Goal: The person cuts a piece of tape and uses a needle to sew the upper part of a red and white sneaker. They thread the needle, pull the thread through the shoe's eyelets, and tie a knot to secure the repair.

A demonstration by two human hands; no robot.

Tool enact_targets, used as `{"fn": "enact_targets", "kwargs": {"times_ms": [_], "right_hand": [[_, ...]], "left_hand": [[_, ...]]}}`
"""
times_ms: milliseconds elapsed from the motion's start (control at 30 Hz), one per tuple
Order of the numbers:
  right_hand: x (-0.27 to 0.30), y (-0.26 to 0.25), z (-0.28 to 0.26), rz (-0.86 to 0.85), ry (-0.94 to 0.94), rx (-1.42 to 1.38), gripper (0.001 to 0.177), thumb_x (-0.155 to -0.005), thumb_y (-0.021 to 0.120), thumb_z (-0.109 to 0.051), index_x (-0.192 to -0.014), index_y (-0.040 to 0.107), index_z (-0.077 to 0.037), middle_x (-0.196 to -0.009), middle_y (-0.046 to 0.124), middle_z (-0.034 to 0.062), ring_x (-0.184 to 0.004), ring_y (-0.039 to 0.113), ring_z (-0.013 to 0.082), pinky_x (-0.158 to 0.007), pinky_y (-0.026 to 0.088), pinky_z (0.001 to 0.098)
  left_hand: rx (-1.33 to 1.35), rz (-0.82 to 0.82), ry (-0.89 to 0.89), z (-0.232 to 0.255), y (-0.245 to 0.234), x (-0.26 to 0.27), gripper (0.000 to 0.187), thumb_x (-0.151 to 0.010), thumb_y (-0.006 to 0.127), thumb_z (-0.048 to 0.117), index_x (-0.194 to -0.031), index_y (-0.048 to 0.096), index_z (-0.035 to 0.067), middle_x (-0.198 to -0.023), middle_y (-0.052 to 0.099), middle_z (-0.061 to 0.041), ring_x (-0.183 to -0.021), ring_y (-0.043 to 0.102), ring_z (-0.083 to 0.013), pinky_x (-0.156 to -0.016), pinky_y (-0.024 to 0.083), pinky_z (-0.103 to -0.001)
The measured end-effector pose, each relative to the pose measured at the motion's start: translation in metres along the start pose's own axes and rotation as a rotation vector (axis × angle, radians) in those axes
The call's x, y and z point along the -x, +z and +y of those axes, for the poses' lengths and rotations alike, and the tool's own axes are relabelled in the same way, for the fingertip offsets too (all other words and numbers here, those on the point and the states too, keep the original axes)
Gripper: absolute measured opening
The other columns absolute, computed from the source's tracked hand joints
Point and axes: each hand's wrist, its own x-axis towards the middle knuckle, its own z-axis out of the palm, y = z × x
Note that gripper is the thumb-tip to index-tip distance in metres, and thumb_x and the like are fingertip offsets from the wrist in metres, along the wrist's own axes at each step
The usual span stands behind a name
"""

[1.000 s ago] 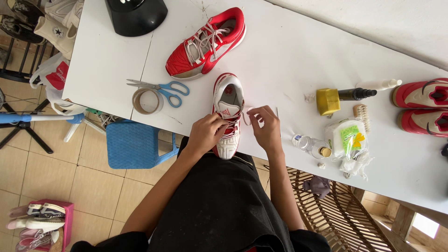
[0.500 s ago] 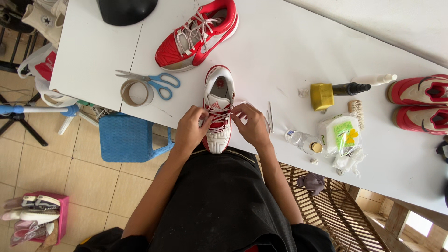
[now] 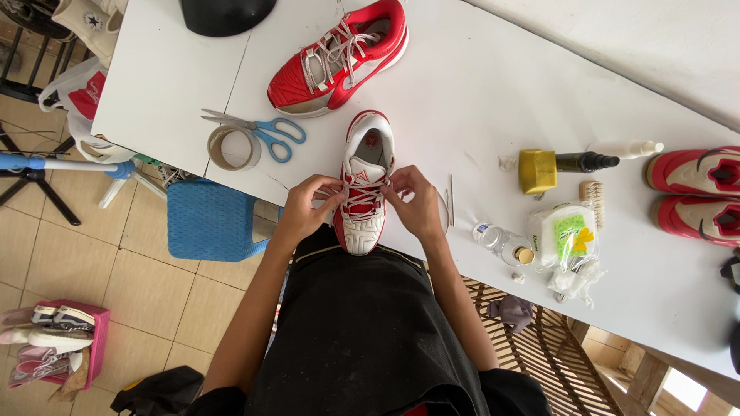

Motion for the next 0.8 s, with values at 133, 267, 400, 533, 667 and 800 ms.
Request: {"fn": "enact_targets", "kwargs": {"times_ms": [133,267,400,533,667,800], "right_hand": [[0.002,-0.012,-0.010,-0.013,0.054,-0.046,0.028,-0.100,0.085,-0.017,-0.124,0.071,-0.011,-0.089,0.083,0.0087,-0.084,0.079,0.0205,-0.089,0.059,0.0326],[0.001,-0.016,-0.002,-0.010,0.030,0.176,0.005,-0.106,0.081,-0.021,-0.108,0.080,-0.017,-0.082,0.084,0.0000,-0.079,0.080,0.0162,-0.081,0.059,0.0311],[0.006,-0.024,-0.012,-0.010,0.041,0.238,0.007,-0.109,0.075,-0.015,-0.110,0.081,-0.012,-0.080,0.082,0.0068,-0.071,0.075,0.0218,-0.078,0.059,0.0366],[0.019,-0.040,-0.045,0.007,0.014,0.319,0.007,-0.106,0.077,-0.013,-0.109,0.083,-0.011,-0.082,0.082,0.0104,-0.072,0.077,0.0281,-0.076,0.061,0.0400],[0.044,-0.062,-0.118,-0.029,-0.002,0.325,0.011,-0.101,0.081,-0.014,-0.108,0.088,-0.016,-0.082,0.085,0.0042,-0.068,0.076,0.0233,-0.075,0.062,0.0366],[0.063,-0.085,-0.206,-0.098,-0.108,0.094,0.013,-0.090,0.085,-0.005,-0.100,0.090,-0.011,-0.065,0.079,0.0106,-0.060,0.067,0.0219,-0.070,0.062,0.0391]], "left_hand": [[-0.063,0.033,0.029,0.002,0.004,-0.002,0.040,-0.098,0.093,0.023,-0.123,0.075,-0.002,-0.104,0.076,-0.024,-0.095,0.080,-0.0410,-0.083,0.068,-0.050],[-0.221,0.017,0.080,-0.006,0.004,-0.007,0.016,-0.108,0.079,0.016,-0.116,0.073,0.004,-0.100,0.077,-0.017,-0.097,0.081,-0.0383,-0.085,0.066,-0.050],[0.061,-0.122,-0.118,-0.011,-0.022,-0.014,0.024,-0.121,0.054,0.033,-0.114,0.062,0.011,-0.080,0.075,-0.007,-0.077,0.068,-0.0161,-0.072,0.052,-0.033],[-0.225,-0.365,-0.149,0.071,-0.067,-0.025,0.021,-0.115,0.060,0.021,-0.115,0.068,0.001,-0.081,0.078,-0.022,-0.073,0.071,-0.0336,-0.070,0.055,-0.046],[-0.712,-0.531,-0.251,0.167,-0.101,-0.018,0.024,-0.110,0.056,0.017,-0.097,0.071,0.004,-0.070,0.073,-0.019,-0.065,0.073,-0.0401,-0.064,0.056,-0.047],[-0.979,-0.589,-0.039,0.236,-0.116,-0.002,0.018,-0.102,0.053,0.008,-0.093,0.068,0.016,-0.073,0.071,-0.010,-0.066,0.075,-0.0385,-0.060,0.060,-0.049]]}}
